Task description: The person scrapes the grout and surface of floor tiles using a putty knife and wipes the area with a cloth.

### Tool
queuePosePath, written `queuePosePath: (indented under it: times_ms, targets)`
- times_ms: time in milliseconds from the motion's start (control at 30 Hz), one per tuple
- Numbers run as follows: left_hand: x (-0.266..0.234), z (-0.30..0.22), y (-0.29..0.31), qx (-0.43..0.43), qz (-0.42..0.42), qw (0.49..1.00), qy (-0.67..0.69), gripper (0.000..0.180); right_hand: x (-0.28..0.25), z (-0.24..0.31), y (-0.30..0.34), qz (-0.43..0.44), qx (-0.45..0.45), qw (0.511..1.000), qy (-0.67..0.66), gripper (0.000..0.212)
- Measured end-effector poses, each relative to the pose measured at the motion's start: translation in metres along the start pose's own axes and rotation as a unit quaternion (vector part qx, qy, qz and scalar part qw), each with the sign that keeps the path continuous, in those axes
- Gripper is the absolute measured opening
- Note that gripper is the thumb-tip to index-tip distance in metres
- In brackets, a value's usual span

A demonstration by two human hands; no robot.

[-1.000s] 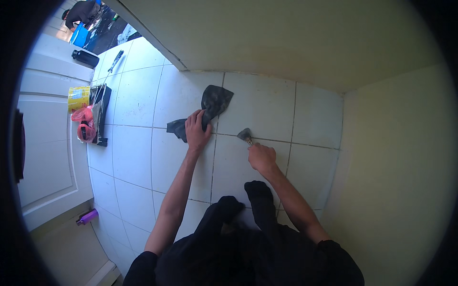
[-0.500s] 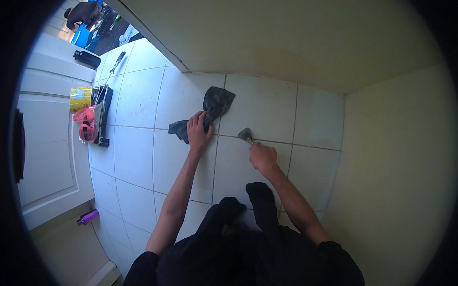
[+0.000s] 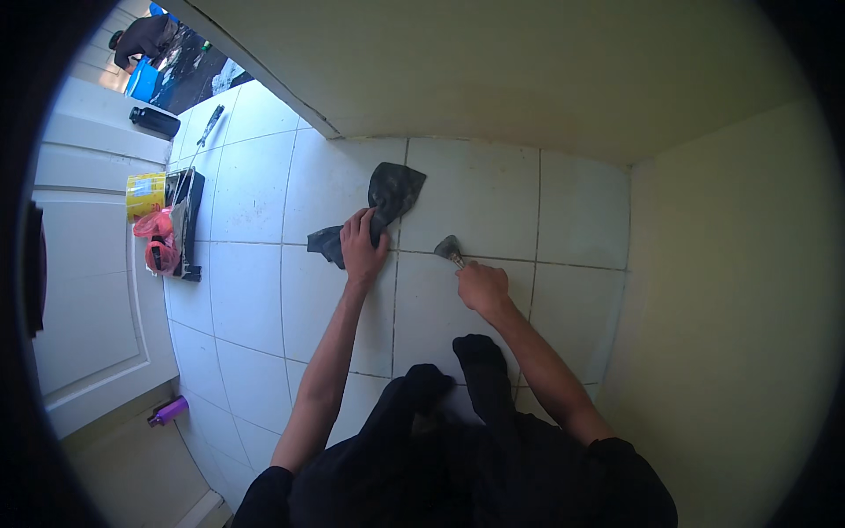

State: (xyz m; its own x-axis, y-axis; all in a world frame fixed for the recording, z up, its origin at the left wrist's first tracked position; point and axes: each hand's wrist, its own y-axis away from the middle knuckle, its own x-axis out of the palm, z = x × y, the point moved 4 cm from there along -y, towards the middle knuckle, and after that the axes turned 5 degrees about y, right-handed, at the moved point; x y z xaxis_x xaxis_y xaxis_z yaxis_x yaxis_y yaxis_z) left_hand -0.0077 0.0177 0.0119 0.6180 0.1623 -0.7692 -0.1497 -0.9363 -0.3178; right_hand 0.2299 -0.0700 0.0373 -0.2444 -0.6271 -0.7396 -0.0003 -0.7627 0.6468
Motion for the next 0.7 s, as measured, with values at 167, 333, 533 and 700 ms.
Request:
queuePosePath:
  times_ms: [167,333,533,700]
  targets:
    - [0.000,-0.002,-0.002,0.000,-0.003,1.000,0.002,0.053,0.001,0.001,0.013,-0.017,0.005,1.000,-0.020,0.033]
    - [0.000,0.000,0.000,0.006,-0.006,1.000,0.000,0.053,0.001,0.002,0.019,0.007,-0.023,1.000,0.012,0.034]
    - [-0.003,0.000,-0.001,0.000,-0.008,1.000,0.002,0.053,-0.003,0.001,0.009,0.022,-0.044,0.998,0.031,0.035]
    - [-0.004,-0.001,-0.002,-0.002,0.001,1.000,0.011,0.053,-0.002,0.004,0.002,0.007,0.001,1.000,0.001,0.030]
